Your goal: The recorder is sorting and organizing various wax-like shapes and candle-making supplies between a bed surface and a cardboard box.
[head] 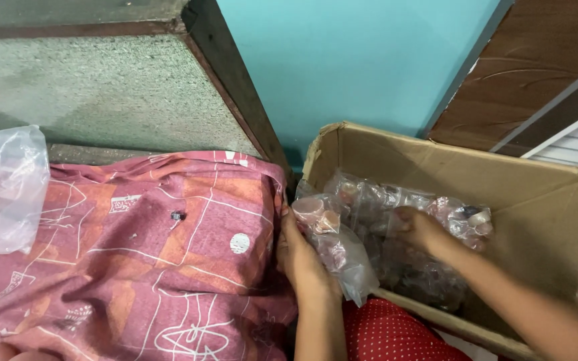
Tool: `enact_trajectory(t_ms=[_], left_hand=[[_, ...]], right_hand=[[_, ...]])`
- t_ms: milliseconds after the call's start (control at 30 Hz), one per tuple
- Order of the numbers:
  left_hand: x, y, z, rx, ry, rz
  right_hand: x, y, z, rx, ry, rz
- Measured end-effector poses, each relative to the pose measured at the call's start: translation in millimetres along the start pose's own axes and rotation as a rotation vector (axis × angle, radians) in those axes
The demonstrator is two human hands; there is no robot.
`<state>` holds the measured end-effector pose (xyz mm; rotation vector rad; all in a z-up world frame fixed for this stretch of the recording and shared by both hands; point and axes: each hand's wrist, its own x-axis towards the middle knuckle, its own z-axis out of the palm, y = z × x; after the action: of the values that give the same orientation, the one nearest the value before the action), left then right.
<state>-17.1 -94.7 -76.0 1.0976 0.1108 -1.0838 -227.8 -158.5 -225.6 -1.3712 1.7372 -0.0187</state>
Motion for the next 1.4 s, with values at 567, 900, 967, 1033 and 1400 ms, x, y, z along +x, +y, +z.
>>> enact_trajectory(t_ms=[567, 900, 967, 1033, 1400], left_hand=[[11.3, -6.8, -6.6, 0.025, -0.032, -0.031], [9.0, -24.1, -7.6, 0.188, -0.199, -0.217], [7.4, -25.6, -9.4, 0.359, -0.295, -0.329], [8.1, -29.8, -10.6, 0.325, -0.363, -0.335], [0.7, -26.4, -10.2, 0.318, -0.433, -0.365]], right_hand=[[85.5, 45.6, 88.7, -0.39, -0.33, -0.293], [-13.5, -48.8, -23.0, 0.432, -0.322, -0.094], [-59.7, -85.6, -57.9, 0.777, -0.317, -0.016], [-66.1, -88.0, -67.6, 0.759, -0.304, -0.117], [-96.2, -75.3, -98.1, 0.657, -0.192, -0.289]])
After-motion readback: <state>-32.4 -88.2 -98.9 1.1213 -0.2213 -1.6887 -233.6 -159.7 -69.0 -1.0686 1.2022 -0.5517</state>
